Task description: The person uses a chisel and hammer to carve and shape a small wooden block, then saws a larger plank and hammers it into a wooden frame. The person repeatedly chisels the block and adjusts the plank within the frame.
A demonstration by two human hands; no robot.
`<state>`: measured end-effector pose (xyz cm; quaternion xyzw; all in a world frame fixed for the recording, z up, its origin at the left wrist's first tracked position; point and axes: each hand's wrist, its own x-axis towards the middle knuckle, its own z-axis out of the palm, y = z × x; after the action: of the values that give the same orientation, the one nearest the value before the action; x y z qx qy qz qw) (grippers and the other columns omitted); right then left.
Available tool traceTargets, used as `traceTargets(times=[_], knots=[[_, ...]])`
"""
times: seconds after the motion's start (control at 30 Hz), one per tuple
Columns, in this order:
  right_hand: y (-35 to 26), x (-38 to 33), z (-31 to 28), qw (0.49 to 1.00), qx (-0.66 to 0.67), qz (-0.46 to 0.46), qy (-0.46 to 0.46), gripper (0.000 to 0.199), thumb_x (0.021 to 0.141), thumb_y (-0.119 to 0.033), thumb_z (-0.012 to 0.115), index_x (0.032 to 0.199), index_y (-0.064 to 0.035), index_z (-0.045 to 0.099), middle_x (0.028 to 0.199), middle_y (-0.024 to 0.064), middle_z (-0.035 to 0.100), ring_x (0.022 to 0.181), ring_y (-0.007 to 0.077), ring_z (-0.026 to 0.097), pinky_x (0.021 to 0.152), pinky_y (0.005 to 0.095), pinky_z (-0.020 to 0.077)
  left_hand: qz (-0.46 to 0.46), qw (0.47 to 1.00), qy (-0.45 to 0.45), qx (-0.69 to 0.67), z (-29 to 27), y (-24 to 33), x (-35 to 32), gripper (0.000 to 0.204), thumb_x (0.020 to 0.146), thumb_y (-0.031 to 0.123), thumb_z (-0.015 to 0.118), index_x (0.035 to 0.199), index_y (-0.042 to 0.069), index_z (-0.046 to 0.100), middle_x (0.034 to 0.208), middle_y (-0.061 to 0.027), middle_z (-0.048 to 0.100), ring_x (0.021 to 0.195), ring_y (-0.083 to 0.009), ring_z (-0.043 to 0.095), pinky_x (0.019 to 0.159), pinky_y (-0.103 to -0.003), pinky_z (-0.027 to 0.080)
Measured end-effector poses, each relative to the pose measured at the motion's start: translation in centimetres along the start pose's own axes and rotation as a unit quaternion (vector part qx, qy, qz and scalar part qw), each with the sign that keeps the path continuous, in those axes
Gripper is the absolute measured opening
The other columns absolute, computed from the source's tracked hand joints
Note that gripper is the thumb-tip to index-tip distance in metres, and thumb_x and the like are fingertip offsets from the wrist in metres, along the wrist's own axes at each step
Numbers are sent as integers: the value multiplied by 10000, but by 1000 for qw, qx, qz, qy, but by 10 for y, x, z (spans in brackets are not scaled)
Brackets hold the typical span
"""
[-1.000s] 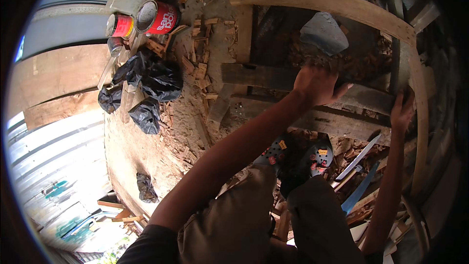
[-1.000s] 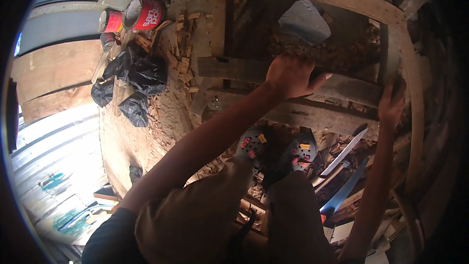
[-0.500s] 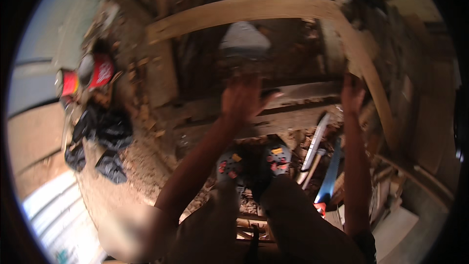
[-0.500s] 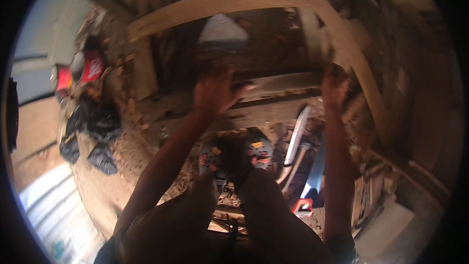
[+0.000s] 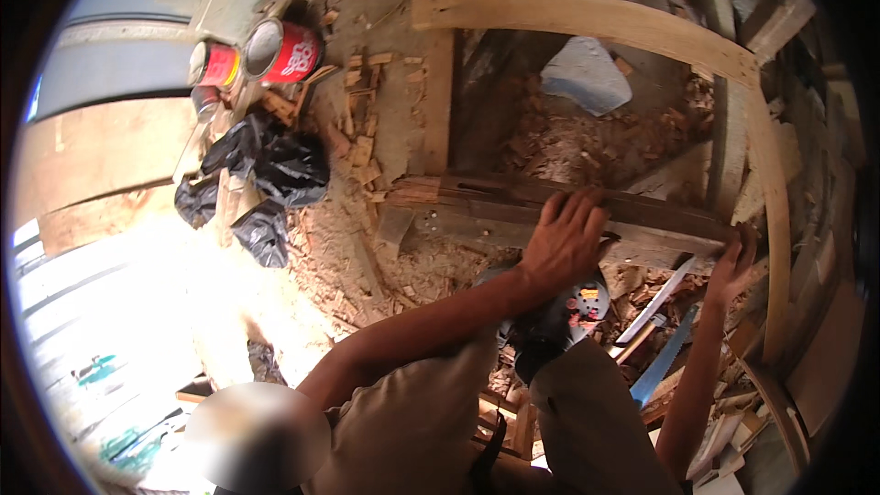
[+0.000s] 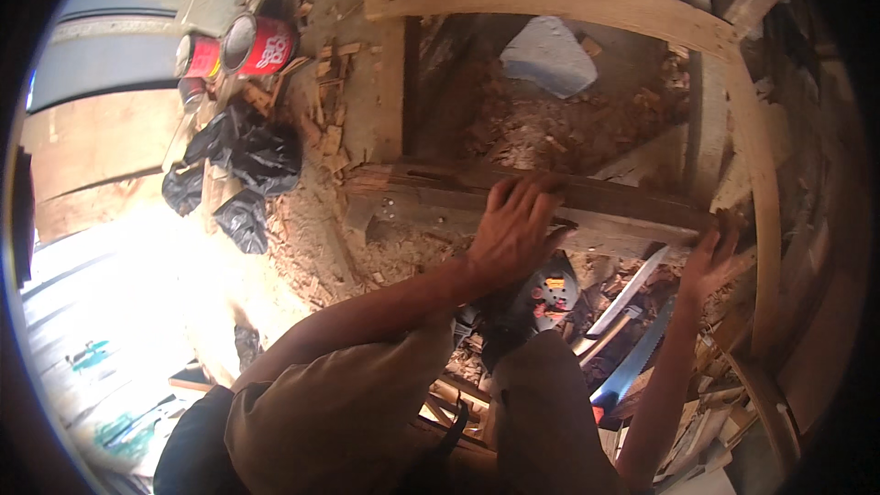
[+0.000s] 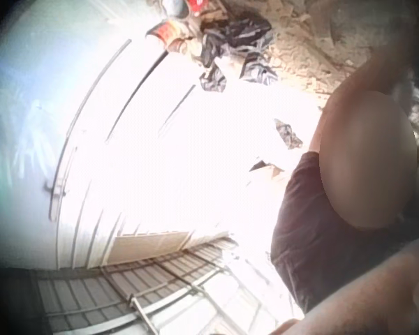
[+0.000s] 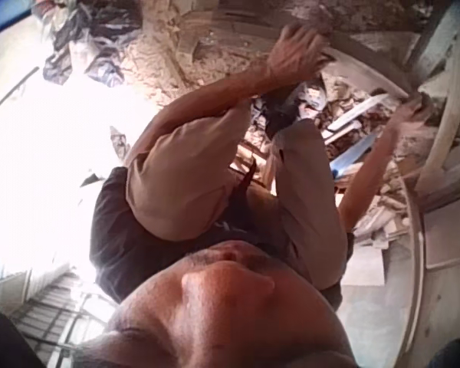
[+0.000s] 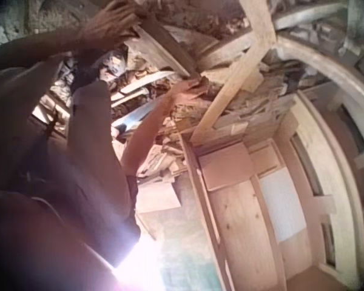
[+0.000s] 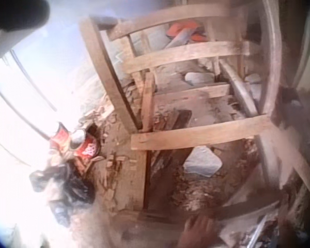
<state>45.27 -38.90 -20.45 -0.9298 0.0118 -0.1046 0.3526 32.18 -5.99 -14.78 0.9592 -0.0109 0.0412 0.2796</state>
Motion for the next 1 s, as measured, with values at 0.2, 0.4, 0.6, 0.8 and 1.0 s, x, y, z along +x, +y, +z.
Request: traceTargets(times=[0.2, 0.4, 0.6, 0.8, 1.0], knots=[[29, -13, 0, 996, -6, -78, -31, 508, 1068, -387, 420, 1349, 12, 557, 1389, 200, 544, 1294, 344, 525, 1064, 424, 424, 12, 999, 17, -50, 12, 2, -17, 368, 847, 178, 669, 1134, 3, 517, 1479, -232, 450, 1415, -348, 397, 1141, -537, 283], [37, -15, 3, 998, 57, -25, -33, 594, 1074, -454, 389, 1406, 24, 506, 1398, 205, 537, 1316, 334, 507, 1082, 418, 412, 32, 999, 6, -41, 8, 0, -23, 381, 854, 228, 701, 1108, -9, 544, 1549, -201, 389, 1449, -335, 368, 1164, -553, 271], [34, -10, -6, 994, 88, -30, -48, 496, 1093, -337, 394, 1394, 33, 526, 1385, 198, 576, 1311, 319, 533, 1118, 419, 389, 41, 998, -3, -48, 3, 0, -22, 403, 851, 215, 688, 1141, -17, 532, 1531, -219, 400, 1446, -340, 366, 1173, -545, 275], [8, -8, -25, 982, 155, -10, -110, 428, 1067, -236, 465, 1371, 50, 558, 1418, 170, 566, 1331, 283, 519, 1128, 409, 391, -30, 997, -59, 45, -23, -25, -8, 707, 761, 365, 774, 1302, -6, 512, 1289, -180, 548, 1262, -330, 499, 1131, -532, 335], [-18, 3, -38, 985, 163, -37, -38, 401, 1036, -160, 518, 1378, 47, 556, 1413, 154, 573, 1298, 245, 541, 1117, 366, 398, 19, 992, -110, 65, -51, -27, 14, 855, 655, 452, 845, 1313, 15, 518, 1131, -156, 593, 1122, -343, 586, 978, -495, 487]])
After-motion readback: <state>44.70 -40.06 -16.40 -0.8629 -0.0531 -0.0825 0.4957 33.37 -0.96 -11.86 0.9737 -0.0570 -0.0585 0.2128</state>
